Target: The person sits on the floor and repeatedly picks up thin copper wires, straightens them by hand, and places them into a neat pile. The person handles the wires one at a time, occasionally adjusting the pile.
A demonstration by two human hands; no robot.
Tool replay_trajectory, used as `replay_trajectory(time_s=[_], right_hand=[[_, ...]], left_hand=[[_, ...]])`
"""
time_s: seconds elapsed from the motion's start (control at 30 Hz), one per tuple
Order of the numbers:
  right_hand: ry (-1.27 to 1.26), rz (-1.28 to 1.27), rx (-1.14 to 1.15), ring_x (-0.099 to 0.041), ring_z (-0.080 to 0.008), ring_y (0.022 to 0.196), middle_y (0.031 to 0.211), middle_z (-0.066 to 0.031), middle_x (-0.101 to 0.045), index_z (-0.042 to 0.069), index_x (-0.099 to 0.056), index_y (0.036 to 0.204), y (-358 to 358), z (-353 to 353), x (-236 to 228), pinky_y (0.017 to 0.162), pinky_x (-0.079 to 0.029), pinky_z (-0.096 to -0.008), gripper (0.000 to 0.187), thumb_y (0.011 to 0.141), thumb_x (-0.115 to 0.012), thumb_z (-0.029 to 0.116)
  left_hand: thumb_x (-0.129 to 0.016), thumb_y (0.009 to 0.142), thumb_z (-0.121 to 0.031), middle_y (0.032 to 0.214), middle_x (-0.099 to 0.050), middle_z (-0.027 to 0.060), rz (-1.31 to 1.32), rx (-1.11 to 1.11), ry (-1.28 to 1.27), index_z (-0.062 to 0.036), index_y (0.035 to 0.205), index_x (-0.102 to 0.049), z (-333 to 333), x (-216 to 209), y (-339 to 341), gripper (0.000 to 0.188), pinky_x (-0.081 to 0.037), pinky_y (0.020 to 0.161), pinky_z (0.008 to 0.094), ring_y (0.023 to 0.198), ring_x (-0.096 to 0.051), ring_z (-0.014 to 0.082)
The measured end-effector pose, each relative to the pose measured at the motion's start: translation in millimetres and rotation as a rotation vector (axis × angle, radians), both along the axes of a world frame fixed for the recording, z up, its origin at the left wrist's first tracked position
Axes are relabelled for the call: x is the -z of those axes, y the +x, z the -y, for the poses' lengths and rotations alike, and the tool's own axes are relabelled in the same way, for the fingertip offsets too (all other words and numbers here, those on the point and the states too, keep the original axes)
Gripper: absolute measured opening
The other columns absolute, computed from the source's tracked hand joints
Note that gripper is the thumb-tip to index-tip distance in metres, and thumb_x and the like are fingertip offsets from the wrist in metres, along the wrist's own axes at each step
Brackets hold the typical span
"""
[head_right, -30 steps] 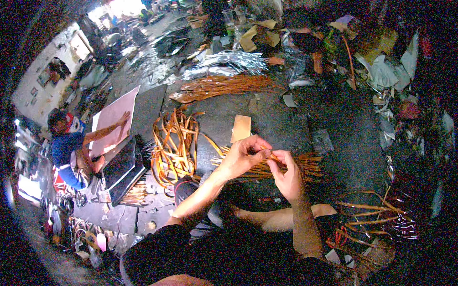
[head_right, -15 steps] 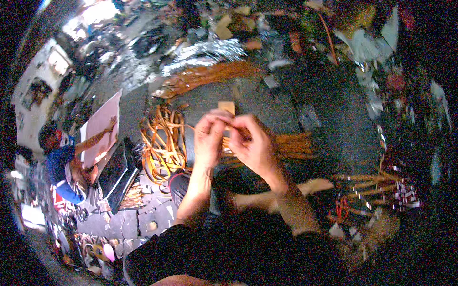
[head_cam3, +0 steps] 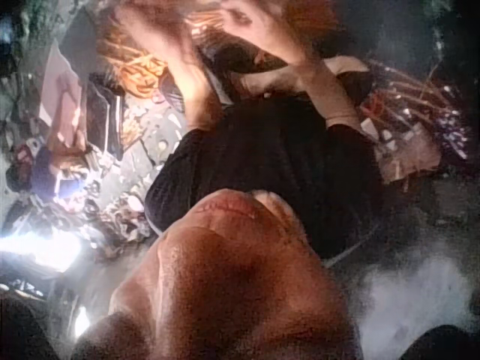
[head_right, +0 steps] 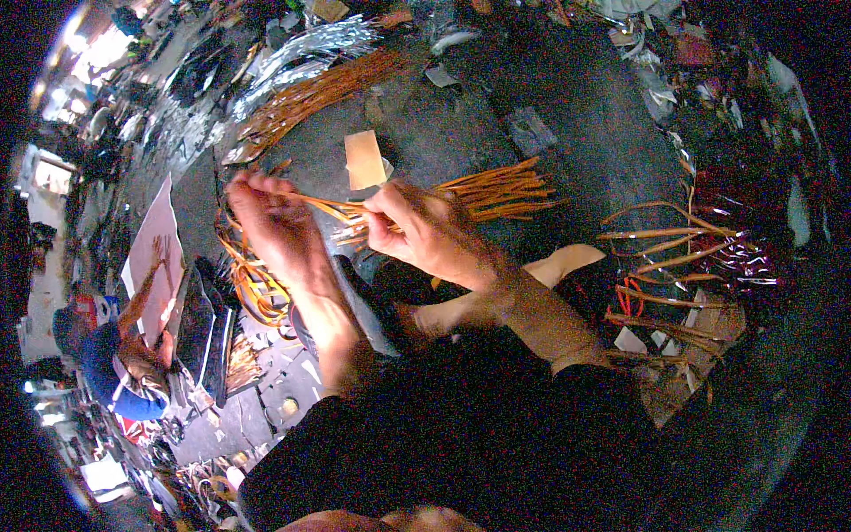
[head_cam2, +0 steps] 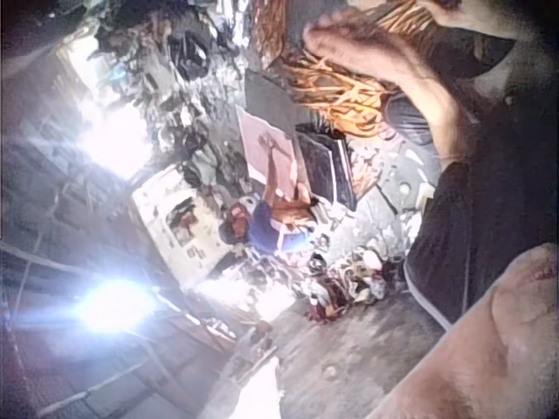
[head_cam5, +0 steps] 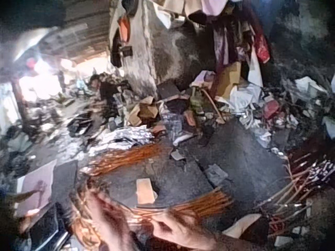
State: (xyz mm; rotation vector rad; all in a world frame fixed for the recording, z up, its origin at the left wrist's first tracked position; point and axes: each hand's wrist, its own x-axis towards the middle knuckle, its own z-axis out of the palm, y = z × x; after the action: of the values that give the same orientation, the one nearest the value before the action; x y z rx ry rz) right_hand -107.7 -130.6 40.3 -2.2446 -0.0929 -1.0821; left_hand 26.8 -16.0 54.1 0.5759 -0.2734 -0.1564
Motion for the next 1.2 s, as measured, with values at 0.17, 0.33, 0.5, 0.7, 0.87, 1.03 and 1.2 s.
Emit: replay_trajectory(time_s=[0.17,0.33,0.5,0.7,0.87,1.03,1.2], right_hand=[[-0.093,-0.005,-0.028,-0.064,-0.0250,0.066,0.077,-0.0084,-0.061,0.005,-0.060,0.095,-15.0,-0.4,7.4,0.059,-0.051,-0.0360,0.027,0.071,-0.071,-0.002],[-0.123,-0.078,-0.020,-0.064,-0.0237,0.067,0.078,-0.0076,-0.061,0.004,-0.061,0.098,-27.8,6.1,13.2,0.060,-0.052,-0.0345,0.030,0.070,-0.071,-0.002],[-0.088,-0.126,-0.034,-0.065,-0.0223,0.068,0.078,-0.0071,-0.063,0.005,-0.060,0.096,-45.6,11.5,25.9,0.060,-0.052,-0.0342,0.031,0.069,-0.073,-0.002],[-0.064,-0.119,0.012,-0.064,-0.0229,0.063,0.074,-0.0070,-0.062,0.005,-0.060,0.094,-59.3,15.4,30.4,0.057,-0.052,-0.0340,0.029,0.070,-0.072,-0.003],[-0.050,-0.157,0.002,-0.065,-0.0220,0.064,0.075,-0.0064,-0.064,0.005,-0.061,0.091,-66.4,14.7,32.1,0.056,-0.052,-0.0328,0.025,0.070,-0.072,-0.003],[-0.041,-0.166,-0.014,-0.066,-0.0224,0.064,0.076,-0.0061,-0.065,0.005,-0.061,0.088,-72.5,13.5,38.6,0.057,-0.053,-0.0327,0.022,0.071,-0.071,-0.002],[-0.060,-0.261,0.052,-0.066,-0.0230,0.065,0.076,-0.0066,-0.066,0.006,-0.061,0.086,-85.1,15.7,44.2,0.058,-0.054,-0.0333,0.018,0.073,-0.071,0.001]], left_hand=[[-0.058,0.097,-0.027,0.088,-0.059,-0.0002,0.039,-0.040,-0.039,-0.0069,0.107,-0.057,-20.2,4.8,35.4,0.023,-0.049,0.071,0.0247,0.078,-0.055,0.0098],[-0.059,0.096,-0.024,0.088,-0.061,0.0020,0.007,-0.050,-0.082,-0.0050,0.106,-0.058,-36.1,10.0,52.6,0.022,-0.052,0.070,0.0232,0.078,-0.058,0.0108],[-0.060,0.095,-0.018,0.085,-0.063,0.0050,0.015,-0.032,-0.157,-0.0015,0.097,-0.060,-64.5,19.3,90.1,0.017,-0.057,0.073,0.0238,0.078,-0.061,0.0120],[-0.061,0.092,-0.019,0.083,-0.065,0.0062,-0.060,0.058,-0.200,-0.0030,0.093,-0.061,-104.0,41.5,127.3,0.016,-0.058,0.071,0.0247,0.076,-0.064,0.0138],[-0.062,0.091,-0.018,0.083,-0.067,0.0079,-0.092,0.093,-0.223,-0.0013,0.092,-0.061,-117.1,61.8,153.4,0.017,-0.060,0.068,0.0250,0.074,-0.066,0.0162],[-0.063,0.090,-0.018,0.082,-0.066,0.0077,-0.142,0.136,-0.206,-0.0018,0.088,-0.060,-122.4,69.2,158.7,0.016,-0.060,0.070,0.0270,0.072,-0.066,0.0168],[-0.060,0.091,-0.025,0.080,-0.063,0.0043,-0.092,-0.009,-0.029,-0.0037,0.086,-0.057,-145.6,106.4,198.9,0.022,-0.056,0.071,0.0268,0.074,-0.063,0.0166]])
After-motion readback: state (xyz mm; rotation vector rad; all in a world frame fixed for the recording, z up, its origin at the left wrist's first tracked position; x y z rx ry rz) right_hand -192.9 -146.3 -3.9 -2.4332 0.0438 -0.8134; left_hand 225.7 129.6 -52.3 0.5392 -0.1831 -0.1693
